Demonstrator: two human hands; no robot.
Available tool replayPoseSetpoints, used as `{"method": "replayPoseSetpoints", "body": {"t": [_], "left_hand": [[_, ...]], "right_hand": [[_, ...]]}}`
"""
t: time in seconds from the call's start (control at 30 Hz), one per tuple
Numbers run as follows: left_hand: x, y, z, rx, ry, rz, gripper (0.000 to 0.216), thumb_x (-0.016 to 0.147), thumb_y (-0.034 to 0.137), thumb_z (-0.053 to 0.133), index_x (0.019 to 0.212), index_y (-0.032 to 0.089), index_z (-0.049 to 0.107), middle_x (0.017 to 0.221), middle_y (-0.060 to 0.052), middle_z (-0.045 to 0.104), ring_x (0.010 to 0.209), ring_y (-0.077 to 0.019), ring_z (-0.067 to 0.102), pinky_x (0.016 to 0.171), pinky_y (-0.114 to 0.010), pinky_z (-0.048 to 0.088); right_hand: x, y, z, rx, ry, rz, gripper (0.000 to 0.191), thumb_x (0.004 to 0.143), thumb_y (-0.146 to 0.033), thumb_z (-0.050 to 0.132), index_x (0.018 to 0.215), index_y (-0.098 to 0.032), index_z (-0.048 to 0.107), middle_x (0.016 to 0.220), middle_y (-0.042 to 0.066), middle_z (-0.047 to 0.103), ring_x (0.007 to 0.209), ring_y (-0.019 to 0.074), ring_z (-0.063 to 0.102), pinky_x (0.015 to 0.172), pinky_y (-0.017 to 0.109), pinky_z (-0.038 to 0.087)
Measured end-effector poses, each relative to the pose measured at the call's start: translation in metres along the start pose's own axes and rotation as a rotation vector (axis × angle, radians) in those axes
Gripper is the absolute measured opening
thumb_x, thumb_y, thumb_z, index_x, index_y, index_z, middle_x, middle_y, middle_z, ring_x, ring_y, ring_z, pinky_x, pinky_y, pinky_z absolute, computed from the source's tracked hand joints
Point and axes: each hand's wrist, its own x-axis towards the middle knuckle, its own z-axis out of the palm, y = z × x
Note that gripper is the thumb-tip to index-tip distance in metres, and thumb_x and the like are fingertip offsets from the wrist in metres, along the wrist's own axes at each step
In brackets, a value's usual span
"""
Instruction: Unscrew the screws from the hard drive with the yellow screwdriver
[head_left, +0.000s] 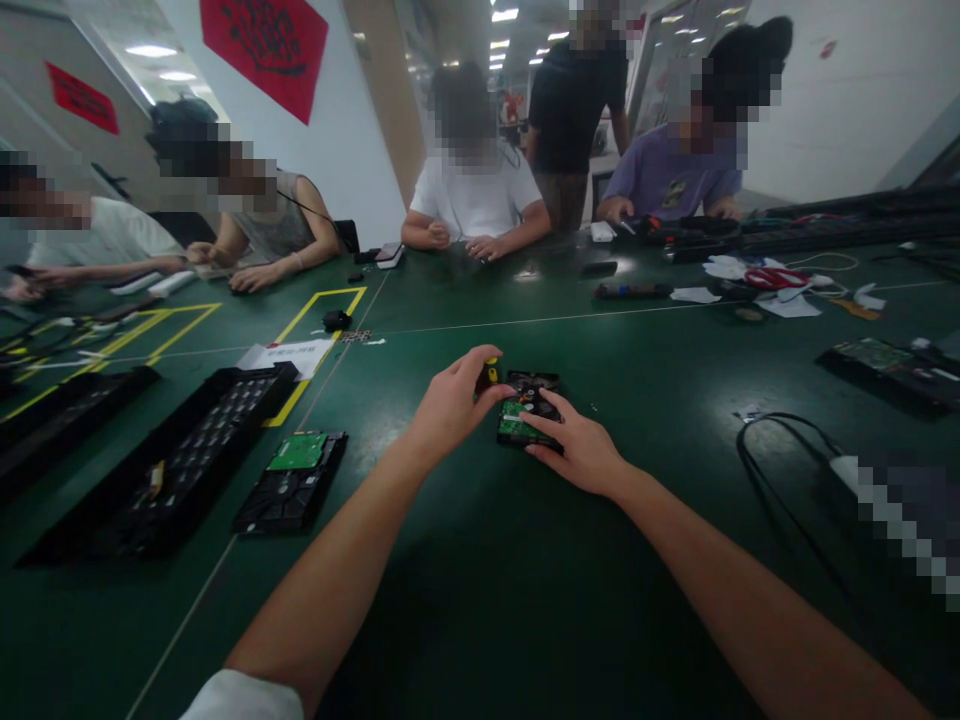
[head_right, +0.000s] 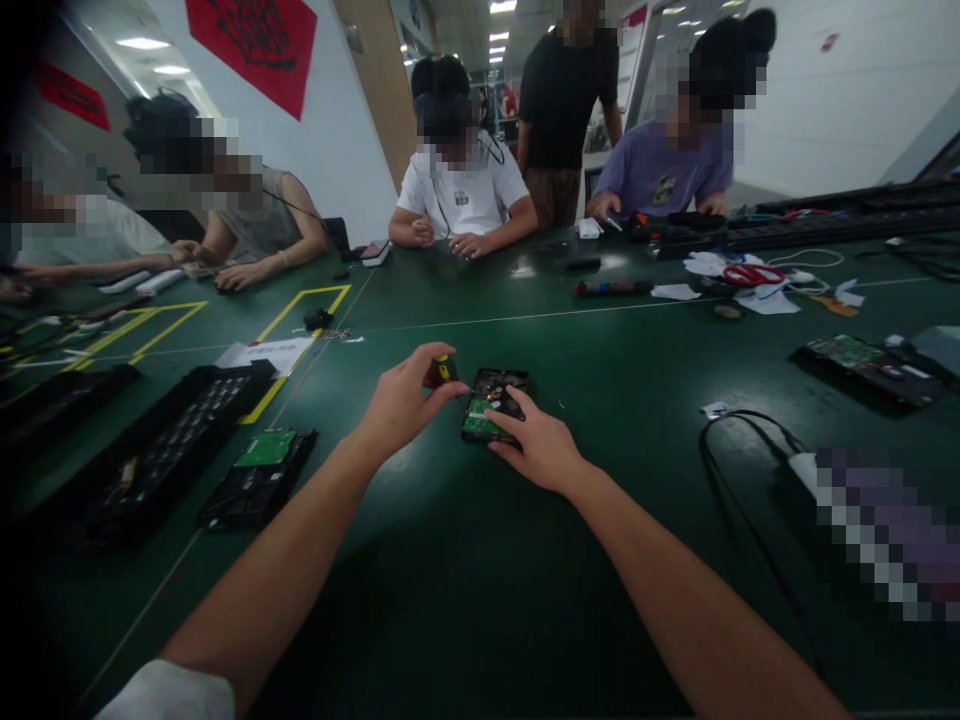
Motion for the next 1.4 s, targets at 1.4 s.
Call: {"method": "replayPoseSetpoints", "body": {"t": [1.4], "left_hand": [[-0.007, 0.003, 0.022, 0.062, 0.194, -0.056, 0.053, 0.09, 0.039, 0.079, 0.133, 0.023, 0.054, 0.111, -0.005, 0.072, 0.089, -0.0166, 0.072, 0.08, -0.027, 0.058]], "right_hand": [[0.0, -0.001, 0.0, 0.005, 0.012, 0.003, 0.052, 0.1, -0.052, 0.059, 0.151, -0.043, 0.054, 0.169, 0.005, 0.028, 0.128, 0.0345, 0.061, 0.095, 0.053, 0.059]]}}
